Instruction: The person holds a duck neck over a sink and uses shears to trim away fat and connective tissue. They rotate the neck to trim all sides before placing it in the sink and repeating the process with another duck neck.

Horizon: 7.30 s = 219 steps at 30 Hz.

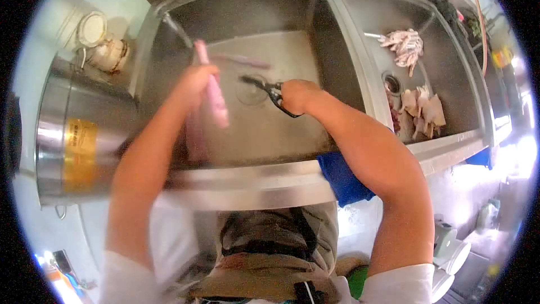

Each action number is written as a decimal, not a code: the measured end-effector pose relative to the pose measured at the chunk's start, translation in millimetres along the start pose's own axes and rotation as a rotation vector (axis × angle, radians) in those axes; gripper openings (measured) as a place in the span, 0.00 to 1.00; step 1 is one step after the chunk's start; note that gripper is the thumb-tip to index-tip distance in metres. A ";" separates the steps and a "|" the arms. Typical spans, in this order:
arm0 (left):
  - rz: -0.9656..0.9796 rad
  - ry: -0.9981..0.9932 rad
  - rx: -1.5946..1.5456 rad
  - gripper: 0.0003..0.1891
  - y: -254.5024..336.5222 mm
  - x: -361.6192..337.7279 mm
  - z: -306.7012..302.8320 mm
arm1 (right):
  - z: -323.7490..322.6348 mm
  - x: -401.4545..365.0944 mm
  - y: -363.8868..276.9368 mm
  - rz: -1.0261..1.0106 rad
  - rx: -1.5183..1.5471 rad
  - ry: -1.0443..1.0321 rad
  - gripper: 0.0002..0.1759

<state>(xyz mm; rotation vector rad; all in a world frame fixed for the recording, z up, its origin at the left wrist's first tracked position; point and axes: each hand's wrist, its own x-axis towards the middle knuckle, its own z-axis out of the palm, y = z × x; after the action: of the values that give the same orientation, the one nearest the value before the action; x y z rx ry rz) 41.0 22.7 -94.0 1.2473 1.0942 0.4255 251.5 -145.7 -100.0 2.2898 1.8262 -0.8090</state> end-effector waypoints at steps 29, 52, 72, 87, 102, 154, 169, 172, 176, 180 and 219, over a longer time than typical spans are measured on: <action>0.375 0.243 0.011 0.25 83.8 14.5 -0.8 | -28.8 -3.8 31.5 0.058 -0.049 0.115 0.12; 0.210 -0.165 -0.715 0.21 74.5 -90.3 -13.3 | -20.1 -34.3 -43.6 -0.534 0.255 0.599 0.20; 0.273 -0.222 -0.851 0.21 76.1 -95.8 -7.6 | -8.1 -25.8 -42.2 -0.534 0.235 0.636 0.07; 0.323 -0.128 -0.813 0.20 80.3 -105.6 0.1 | -0.5 -28.1 -46.9 -0.517 0.006 0.747 0.06; 0.330 -0.140 -0.831 0.21 78.4 -102.5 0.2 | -10.7 -38.0 -58.1 -0.488 0.130 0.679 0.08; 0.326 0.092 -0.732 0.20 83.0 -103.8 -0.8 | -23.9 -55.2 -67.5 -0.528 0.512 0.326 0.11; 0.326 -0.056 -0.742 0.16 81.9 -115.3 11.4 | -6.0 -30.6 -53.6 -0.444 0.024 0.706 0.02; 0.302 -0.068 -0.781 0.16 76.2 -104.0 3.5 | -7.9 -32.1 -50.4 -0.436 0.012 0.689 0.03; 0.358 -0.063 -0.765 0.19 77.7 -99.4 -0.3 | -14.2 -31.6 -51.0 -0.422 0.077 0.597 0.06; 0.357 -0.175 -0.788 0.19 77.4 -102.0 -3.3 | -2.3 -28.8 -50.4 -0.540 0.294 0.482 0.09; 0.358 -0.159 -0.697 0.25 82.8 -117.7 7.1 | -21.1 -34.2 -53.1 -0.470 0.359 0.615 0.08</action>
<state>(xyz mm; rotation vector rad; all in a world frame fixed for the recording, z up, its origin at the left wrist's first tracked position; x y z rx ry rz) 16.0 -45.7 30.3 0.8233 0.5039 0.8772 204.5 -152.6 -53.3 2.5578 2.7595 -0.5384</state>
